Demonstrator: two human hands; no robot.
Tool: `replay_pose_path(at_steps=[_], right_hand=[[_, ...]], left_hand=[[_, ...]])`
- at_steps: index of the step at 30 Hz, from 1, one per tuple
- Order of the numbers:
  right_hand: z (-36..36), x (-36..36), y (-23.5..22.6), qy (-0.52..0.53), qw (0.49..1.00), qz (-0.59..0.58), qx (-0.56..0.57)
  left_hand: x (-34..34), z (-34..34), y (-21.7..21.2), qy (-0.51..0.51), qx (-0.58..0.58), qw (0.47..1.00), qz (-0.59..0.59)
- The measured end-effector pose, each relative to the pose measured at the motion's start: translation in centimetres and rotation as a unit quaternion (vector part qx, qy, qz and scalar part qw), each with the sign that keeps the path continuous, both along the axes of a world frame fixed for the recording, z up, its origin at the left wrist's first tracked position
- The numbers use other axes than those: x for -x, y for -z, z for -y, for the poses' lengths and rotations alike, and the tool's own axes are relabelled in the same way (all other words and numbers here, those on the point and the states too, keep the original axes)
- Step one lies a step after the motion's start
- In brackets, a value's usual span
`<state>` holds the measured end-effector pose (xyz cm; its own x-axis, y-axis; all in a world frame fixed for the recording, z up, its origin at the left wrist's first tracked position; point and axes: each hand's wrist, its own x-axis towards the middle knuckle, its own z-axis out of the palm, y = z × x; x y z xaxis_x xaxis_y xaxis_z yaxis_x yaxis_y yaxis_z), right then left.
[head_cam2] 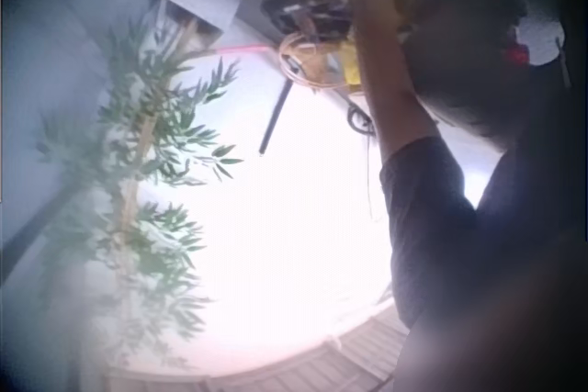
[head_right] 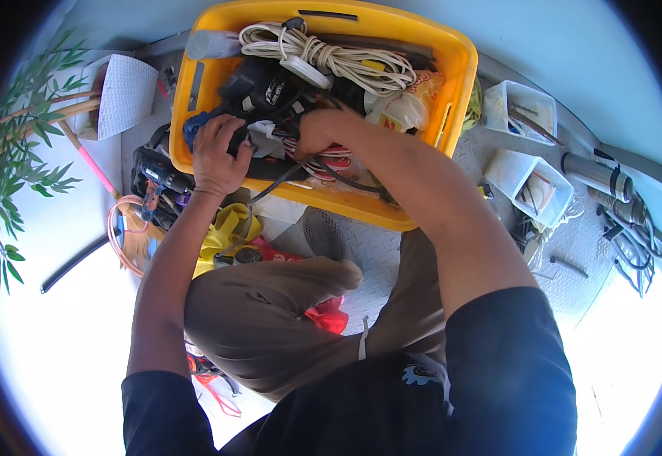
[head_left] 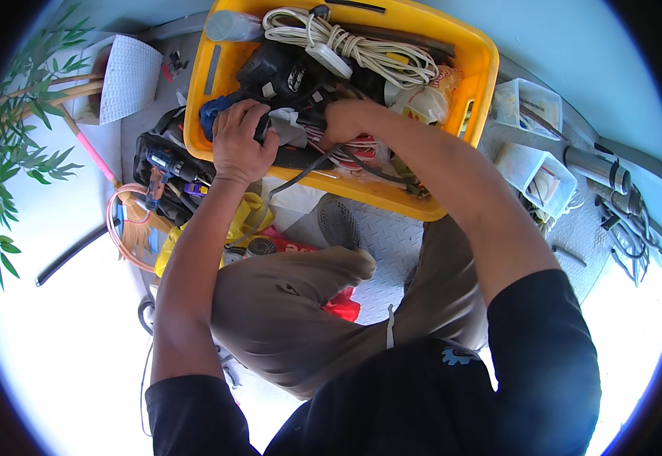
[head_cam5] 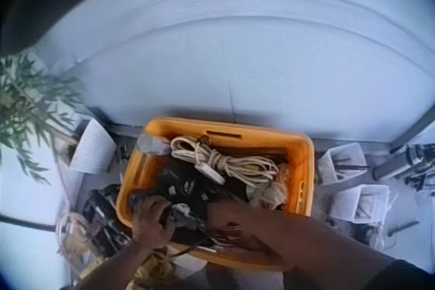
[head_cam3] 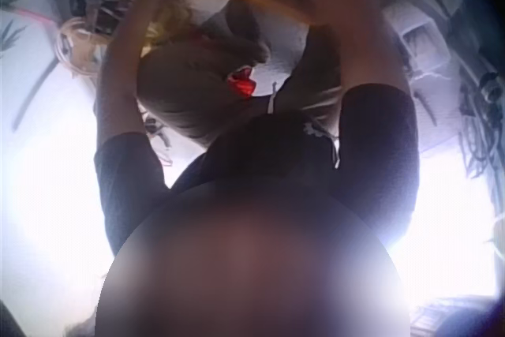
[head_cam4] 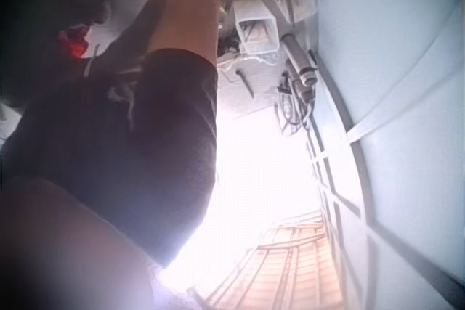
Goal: The person walks from an office to an outdoor covered area and rummages through a yellow bin of tools and parts. They pick up and inspect several small white cylindrical objects and other items, then place them back into the bin.
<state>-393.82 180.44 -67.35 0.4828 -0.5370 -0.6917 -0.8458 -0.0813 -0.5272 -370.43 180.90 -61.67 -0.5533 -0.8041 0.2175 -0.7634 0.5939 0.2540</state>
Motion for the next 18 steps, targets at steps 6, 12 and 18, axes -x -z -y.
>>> replay_pose_path(at_steps=[6,12,18], right_hand=[[4.0,5.3,0.0,0.006,0.993,0.106,-0.055],[8.4,6.5,2.2,0.131,0.944,0.187,-0.239],[11.1,6.0,3.0,0.049,0.966,0.130,-0.219]], left_hand=[[-0.1,0.2,-0.1,0.009,0.019,1.000,-0.019],[-0.3,0.7,0.1,-0.055,0.033,0.998,0.017],[-0.1,0.9,0.2,-0.095,0.001,0.994,0.053]])
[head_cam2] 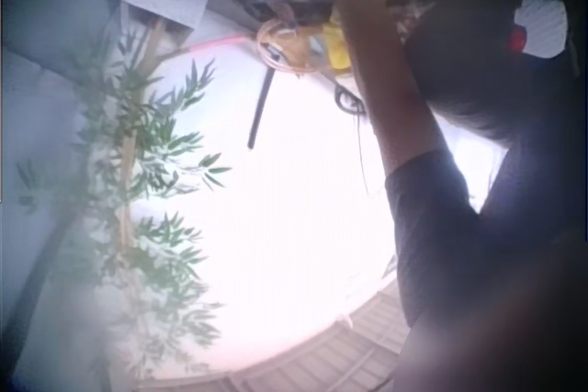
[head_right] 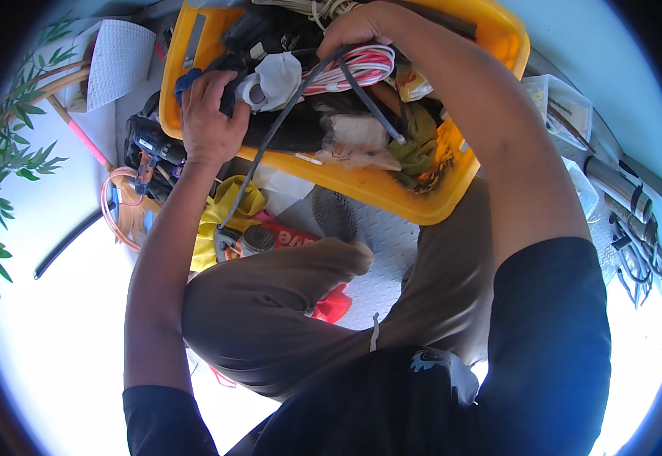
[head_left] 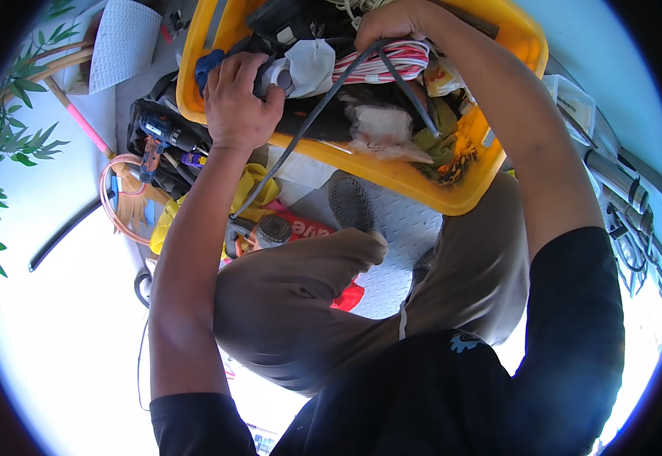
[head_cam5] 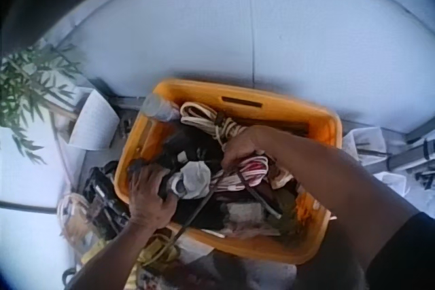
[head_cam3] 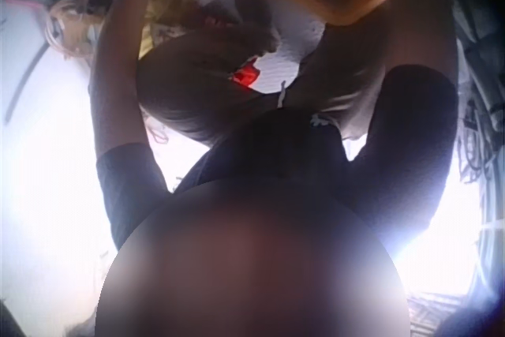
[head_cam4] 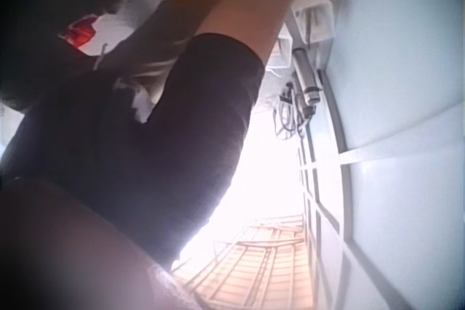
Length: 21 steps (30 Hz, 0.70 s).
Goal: The person walks from an office to an outdoor covered area and rummages through a yellow bin of tools and parts. They pick up and inspect several small white cylindrical objects and other items, then place them back into the bin.
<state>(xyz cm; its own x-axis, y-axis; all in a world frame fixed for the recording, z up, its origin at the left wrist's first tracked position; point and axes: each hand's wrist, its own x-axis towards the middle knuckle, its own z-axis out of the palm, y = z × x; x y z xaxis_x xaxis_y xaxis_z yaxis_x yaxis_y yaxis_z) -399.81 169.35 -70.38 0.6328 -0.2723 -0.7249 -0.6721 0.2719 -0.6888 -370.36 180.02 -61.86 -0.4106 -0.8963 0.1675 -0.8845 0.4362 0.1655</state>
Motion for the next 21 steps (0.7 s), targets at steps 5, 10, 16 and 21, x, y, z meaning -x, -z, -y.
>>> replay_pose_path(at_steps=[5,10,16,21], right_hand=[[-3.6,-0.7,-1.0,0.110,0.990,0.071,0.046],[-13.9,-5.5,-3.5,0.017,0.934,-0.073,0.349],[-16.6,5.6,-10.2,0.268,0.797,-0.055,0.538],[-19.8,11.3,-12.2,0.433,0.673,-0.367,0.474]], left_hand=[[0.2,0.1,0.0,0.009,0.015,1.000,-0.017],[-0.1,0.1,0.0,0.020,-0.029,0.999,-0.016],[-0.6,0.4,0.3,0.053,-0.022,0.997,-0.044],[-0.6,0.4,0.4,0.068,-0.027,0.997,-0.020]])
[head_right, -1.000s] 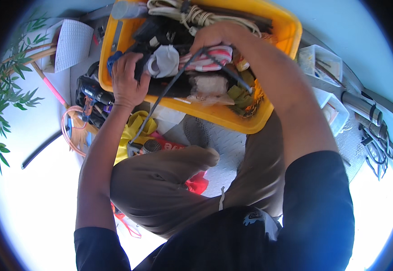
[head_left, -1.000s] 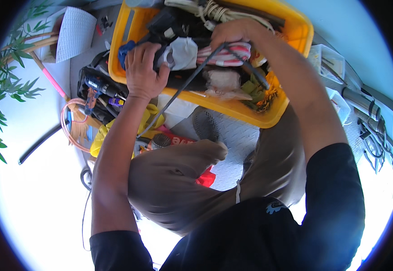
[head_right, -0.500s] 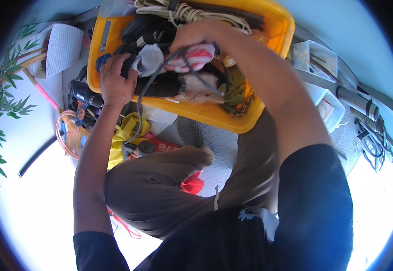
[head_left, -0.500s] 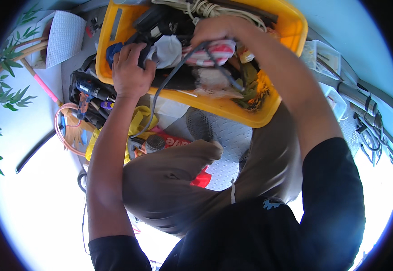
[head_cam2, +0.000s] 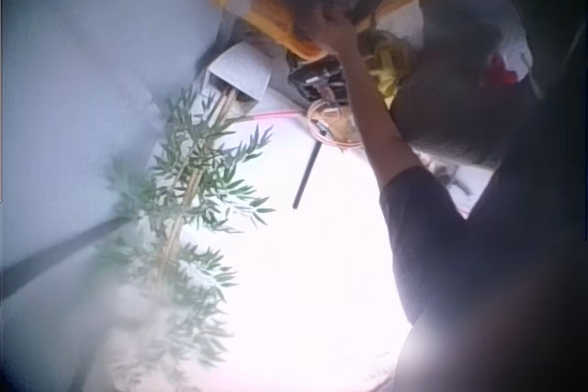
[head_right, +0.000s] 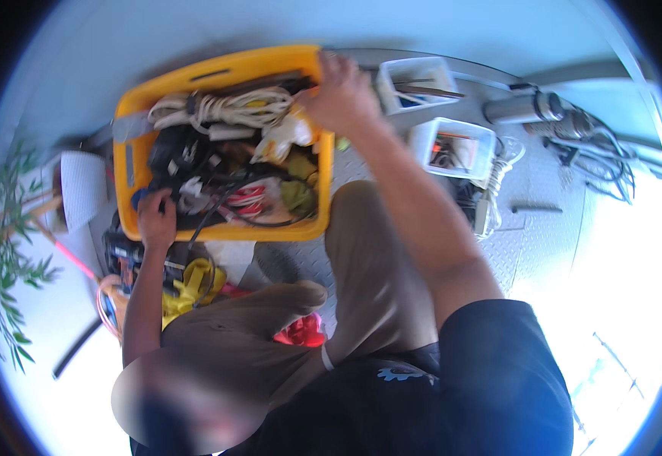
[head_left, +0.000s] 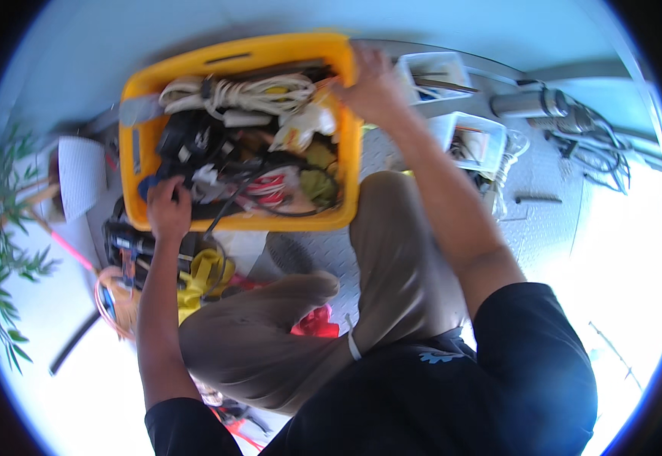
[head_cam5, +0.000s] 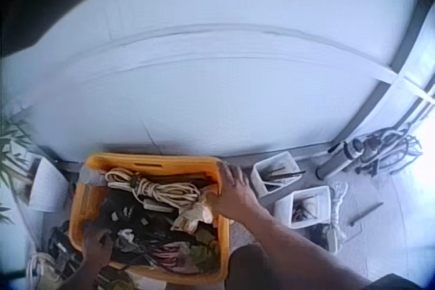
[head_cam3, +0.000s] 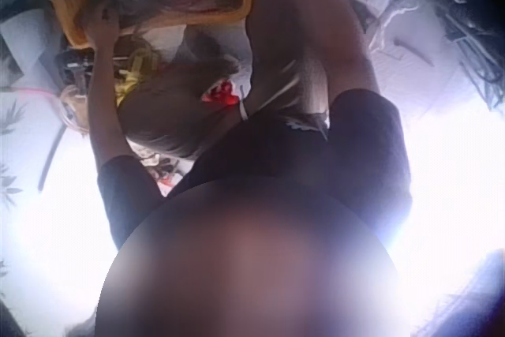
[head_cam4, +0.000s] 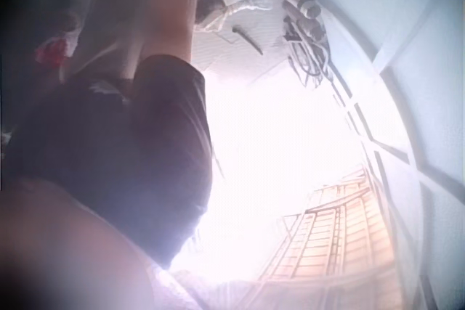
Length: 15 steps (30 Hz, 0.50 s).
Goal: The person walks from an office to an outdoor covered area and rummages through a yellow bin of tools and parts. They pick up and inspect several small white cylindrical objects and other items, then place them back into the bin.
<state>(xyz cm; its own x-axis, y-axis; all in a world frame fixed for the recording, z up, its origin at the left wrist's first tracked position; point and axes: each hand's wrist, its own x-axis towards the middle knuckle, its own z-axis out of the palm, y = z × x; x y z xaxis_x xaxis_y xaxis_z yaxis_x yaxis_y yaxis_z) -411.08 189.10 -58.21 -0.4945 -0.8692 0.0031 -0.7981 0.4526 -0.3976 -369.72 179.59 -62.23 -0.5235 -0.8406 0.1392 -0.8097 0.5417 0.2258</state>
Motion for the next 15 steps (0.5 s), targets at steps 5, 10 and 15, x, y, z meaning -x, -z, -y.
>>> replay_pose_path(at_steps=[5,10,15], right_hand=[[-1.1,-1.8,2.8,0.068,0.959,0.273,-0.033],[-1.6,-1.0,3.4,0.053,0.950,0.308,-0.013],[-2.2,-0.9,3.1,0.049,0.947,0.317,0.029]], left_hand=[[-0.4,0.3,0.1,-0.010,-0.024,0.997,0.067],[-1.8,1.9,1.2,0.027,-0.050,0.991,0.121],[-2.7,3.0,2.0,0.044,-0.055,0.985,0.159]])
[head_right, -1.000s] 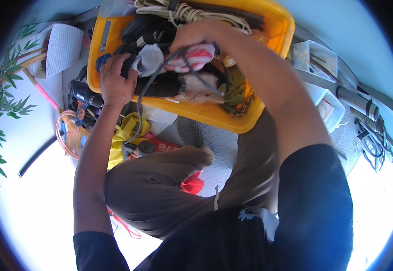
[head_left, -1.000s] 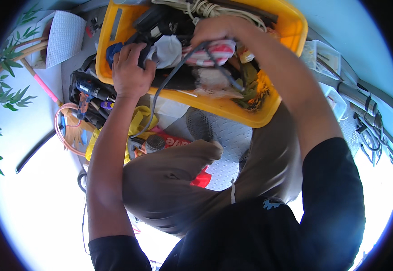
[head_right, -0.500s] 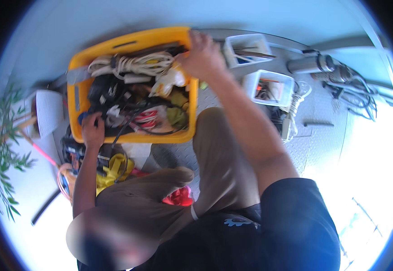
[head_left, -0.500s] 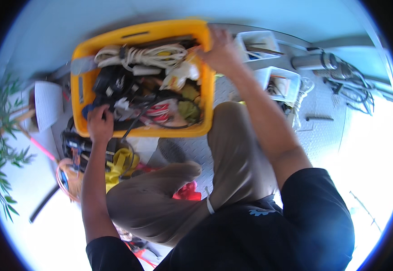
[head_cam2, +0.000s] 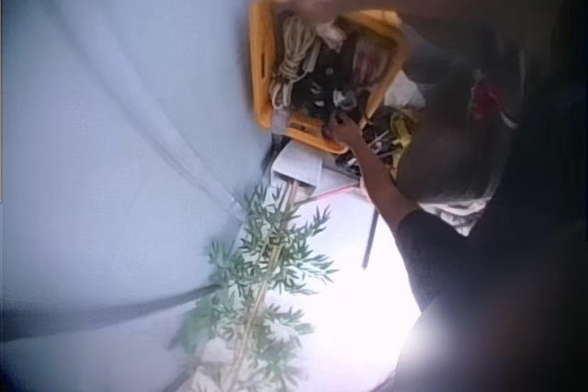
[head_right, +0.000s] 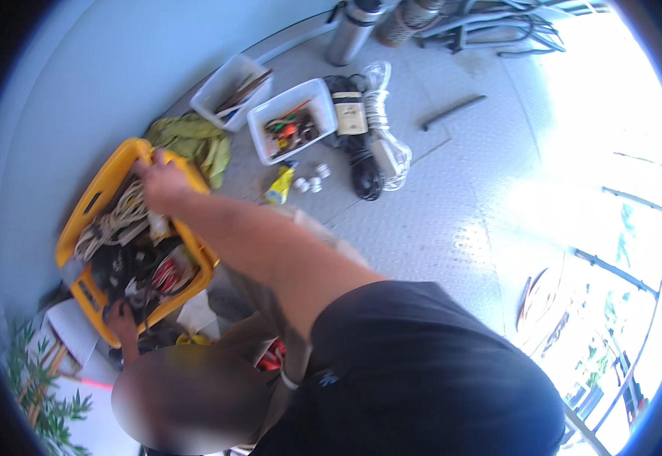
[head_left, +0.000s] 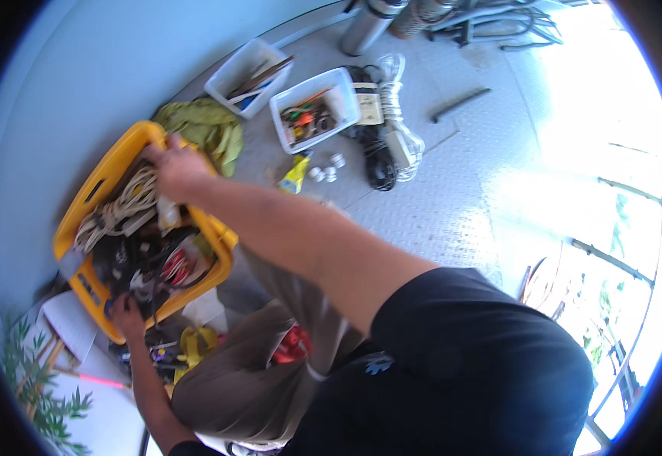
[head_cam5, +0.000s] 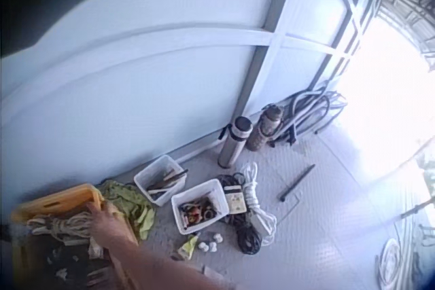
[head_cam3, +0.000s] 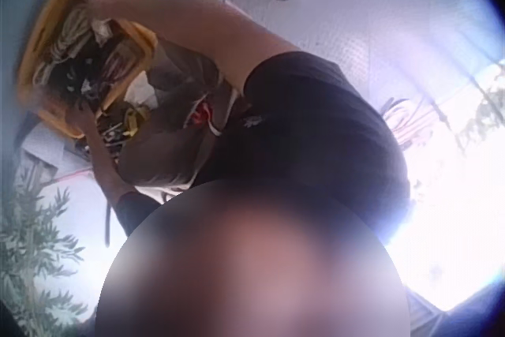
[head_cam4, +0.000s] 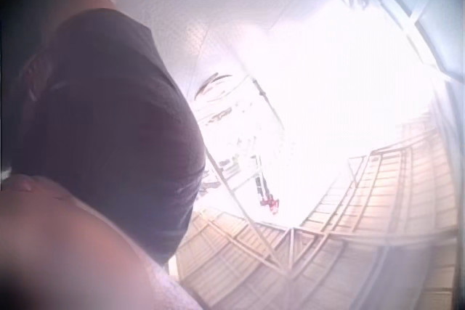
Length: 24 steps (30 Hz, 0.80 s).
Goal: The person walks from an office to an outdoor covered area and rummages through a yellow bin of tools and parts. They pick up and inspect several small white cylindrical objects and other items, then place them back into the bin.
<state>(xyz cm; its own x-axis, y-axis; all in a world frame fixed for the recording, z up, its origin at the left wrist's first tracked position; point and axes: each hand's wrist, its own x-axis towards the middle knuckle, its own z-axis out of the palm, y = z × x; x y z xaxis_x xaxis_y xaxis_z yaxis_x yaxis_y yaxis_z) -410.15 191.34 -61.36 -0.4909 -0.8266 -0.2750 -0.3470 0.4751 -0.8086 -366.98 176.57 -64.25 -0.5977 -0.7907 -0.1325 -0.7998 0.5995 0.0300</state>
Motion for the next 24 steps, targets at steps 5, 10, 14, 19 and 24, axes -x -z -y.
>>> replay_pose_path(at_steps=[5,10,14,19,24], right_hand=[[0.1,0.1,0.9,0.024,1.000,0.001,0.000],[0.7,-0.5,1.8,0.048,0.998,-0.006,0.042],[1.1,-0.5,2.4,0.037,0.993,-0.072,0.087],[1.3,-0.2,3.5,0.038,0.994,-0.079,0.072],[1.6,0.2,4.0,0.013,0.987,-0.135,0.088]], left_hand=[[0.9,-0.4,-0.3,0.022,-0.018,1.000,0.013],[4.2,-2.1,-2.4,0.039,0.098,0.989,0.106],[12.0,-4.3,-3.7,0.038,-0.108,0.976,-0.184],[21.5,-8.1,-0.9,0.291,-0.375,0.869,-0.139],[23.3,-11.7,1.3,0.315,-0.268,0.910,0.017]])
